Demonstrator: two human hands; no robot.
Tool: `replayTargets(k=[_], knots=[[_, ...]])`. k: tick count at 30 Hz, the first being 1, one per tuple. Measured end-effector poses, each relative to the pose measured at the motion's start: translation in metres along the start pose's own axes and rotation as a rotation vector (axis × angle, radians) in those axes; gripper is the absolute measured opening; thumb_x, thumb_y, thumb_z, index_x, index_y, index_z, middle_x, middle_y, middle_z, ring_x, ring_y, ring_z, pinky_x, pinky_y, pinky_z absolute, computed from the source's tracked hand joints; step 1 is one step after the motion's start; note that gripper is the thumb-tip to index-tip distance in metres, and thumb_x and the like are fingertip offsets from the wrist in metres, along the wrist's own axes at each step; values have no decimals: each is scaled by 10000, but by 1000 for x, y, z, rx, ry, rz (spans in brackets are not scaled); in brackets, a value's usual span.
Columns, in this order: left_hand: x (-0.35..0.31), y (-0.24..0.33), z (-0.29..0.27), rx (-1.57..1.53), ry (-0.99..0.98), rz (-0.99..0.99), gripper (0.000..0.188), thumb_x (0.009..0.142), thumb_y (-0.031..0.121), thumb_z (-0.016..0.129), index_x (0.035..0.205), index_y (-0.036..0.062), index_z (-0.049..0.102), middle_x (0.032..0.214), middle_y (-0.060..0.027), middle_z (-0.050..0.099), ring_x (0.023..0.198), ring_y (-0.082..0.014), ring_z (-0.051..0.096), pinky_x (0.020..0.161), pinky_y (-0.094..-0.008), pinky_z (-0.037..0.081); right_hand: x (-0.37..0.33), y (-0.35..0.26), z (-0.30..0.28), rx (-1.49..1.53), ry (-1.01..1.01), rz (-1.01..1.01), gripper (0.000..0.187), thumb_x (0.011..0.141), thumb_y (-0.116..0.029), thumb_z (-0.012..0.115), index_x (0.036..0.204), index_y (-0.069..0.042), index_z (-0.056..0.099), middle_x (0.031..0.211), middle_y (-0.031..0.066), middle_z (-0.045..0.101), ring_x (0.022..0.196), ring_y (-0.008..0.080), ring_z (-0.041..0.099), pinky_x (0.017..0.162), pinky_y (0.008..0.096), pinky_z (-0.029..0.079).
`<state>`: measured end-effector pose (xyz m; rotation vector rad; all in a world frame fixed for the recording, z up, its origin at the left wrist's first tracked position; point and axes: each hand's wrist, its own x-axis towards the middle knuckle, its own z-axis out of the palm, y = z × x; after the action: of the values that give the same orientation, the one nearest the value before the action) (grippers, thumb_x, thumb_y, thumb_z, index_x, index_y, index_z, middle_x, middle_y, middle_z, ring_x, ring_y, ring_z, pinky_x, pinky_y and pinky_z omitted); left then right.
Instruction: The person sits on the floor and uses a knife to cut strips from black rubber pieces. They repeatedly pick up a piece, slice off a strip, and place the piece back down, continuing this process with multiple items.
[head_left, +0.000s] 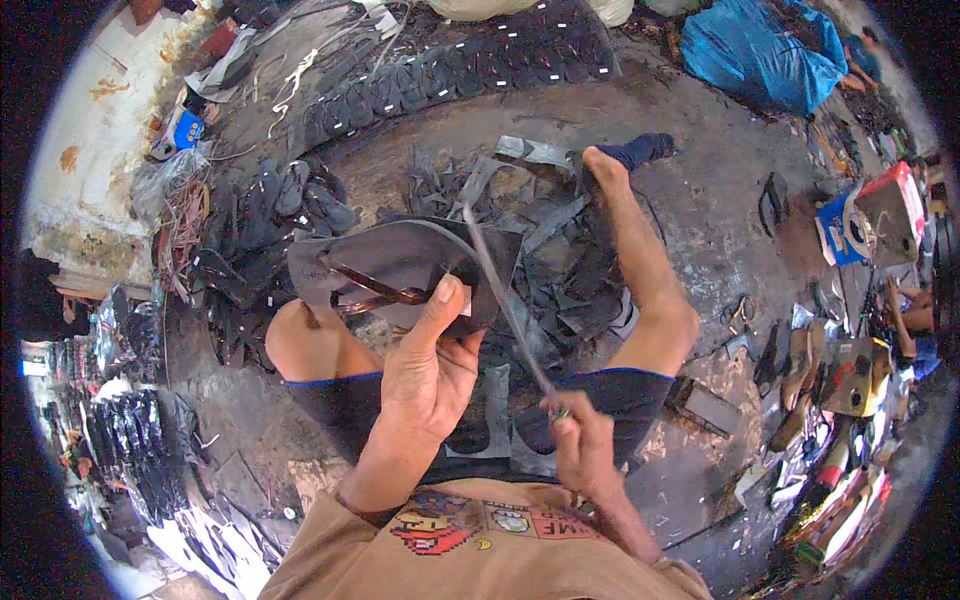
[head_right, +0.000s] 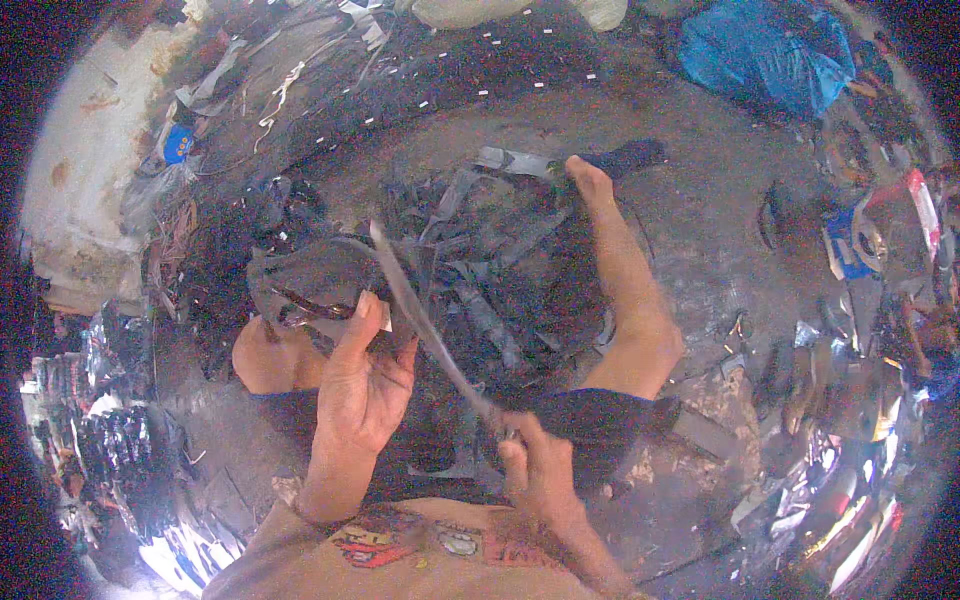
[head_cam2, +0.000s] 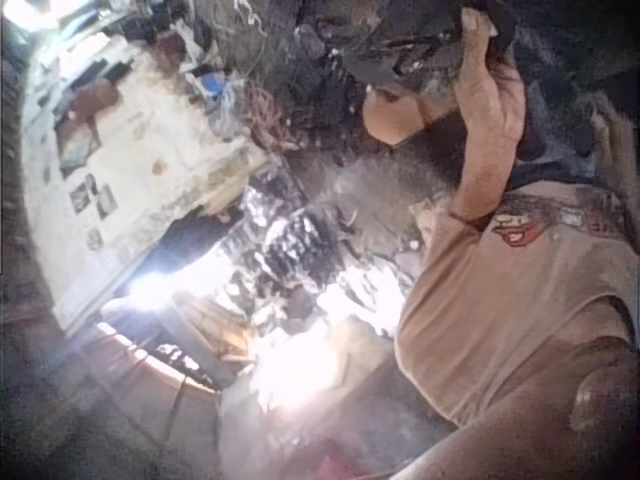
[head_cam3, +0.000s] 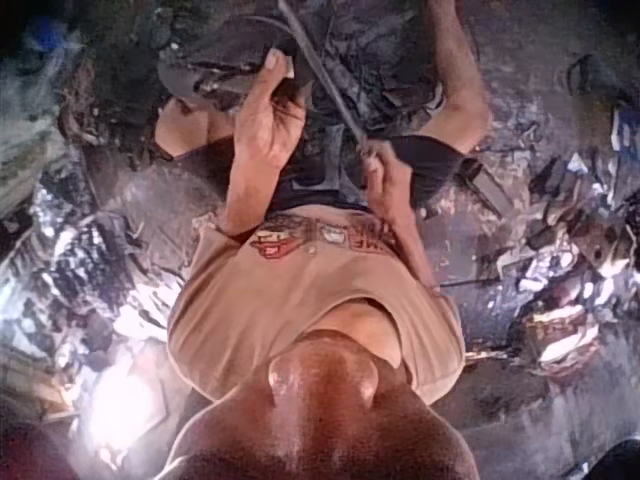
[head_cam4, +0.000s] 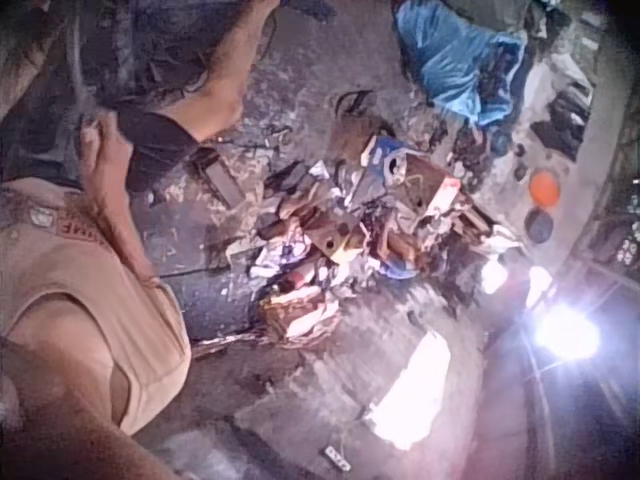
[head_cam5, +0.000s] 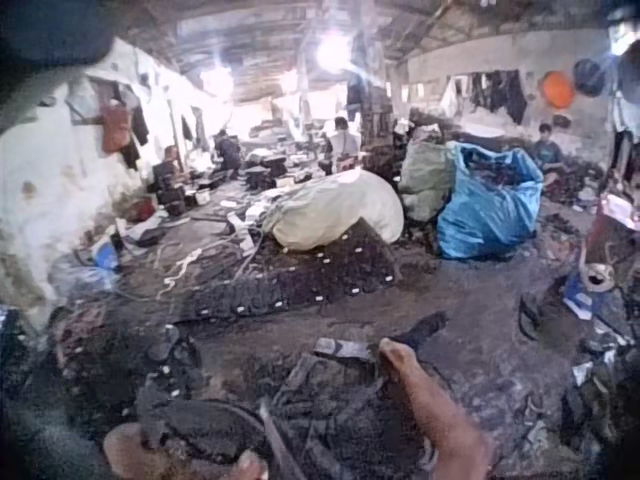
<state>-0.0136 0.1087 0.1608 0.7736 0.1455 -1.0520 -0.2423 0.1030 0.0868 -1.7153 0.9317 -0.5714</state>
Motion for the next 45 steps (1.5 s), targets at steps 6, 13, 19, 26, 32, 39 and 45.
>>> replayTargets(k=[6,13,19,26,32,39,45], knots=[[-8,-9,3,94,18,11,259,938,121,777,1171,136,667,1125,-13,720,1038,-170,700,920,-407,627,-42,4,-18,-144,1,72,320,1033,-317,495,1025,-23,622,594,133,494,510,249,492,511,410,401],[-21,-19,-50,306,-1,-96,499,885,20,773,1336,125,587,1267,-53,673,1167,-230,666,991,-472,577,41,-21,-31,-375,-226,89,364,1043,-417,547,1108,-64,607,764,249,662,761,476,668,660,553,491],[-28,-10,-64,592,-45,-48,515,833,-11,809,1304,-8,601,1202,-107,712,1030,-209,716,944,-367,582,90,-32,-16,-352,-352,-20,325,1005,-268,579,1220,-25,596,757,265,669,793,491,671,721,588,503],[-43,-20,-68,338,295,202,443,879,114,819,1265,14,625,1147,-63,707,990,-184,705,829,-328,582,54,-34,44,-232,-397,145,413,975,-229,606,1344,-53,550,804,286,686,830,494,689,765,588,531],[-57,-7,-69,282,291,139,415,920,264,797,1235,76,604,1063,-57,711,904,-196,705,760,-370,589,11,-17,25,-187,-448,162,366,1035,-352,553,1243,-53,586,854,281,695,833,504,680,736,580,515],[-56,-5,-75,375,298,86,363,943,244,761,1216,60,608,989,-62,714,776,-190,704,637,-334,567,89,-27,46,-108,-423,-1,319,1052,-351,560,1146,-49,596,778,274,654,801,507,647,703,573,483],[-62,-5,-81,411,296,59,432,891,255,815,1177,-22,647,960,-117,738,729,-210,730,581,-305,604,133,-32,75,-147,-393,-72,323,1072,-369,529,1130,-61,607,788,283,643,785,523,620,683,546,490]])
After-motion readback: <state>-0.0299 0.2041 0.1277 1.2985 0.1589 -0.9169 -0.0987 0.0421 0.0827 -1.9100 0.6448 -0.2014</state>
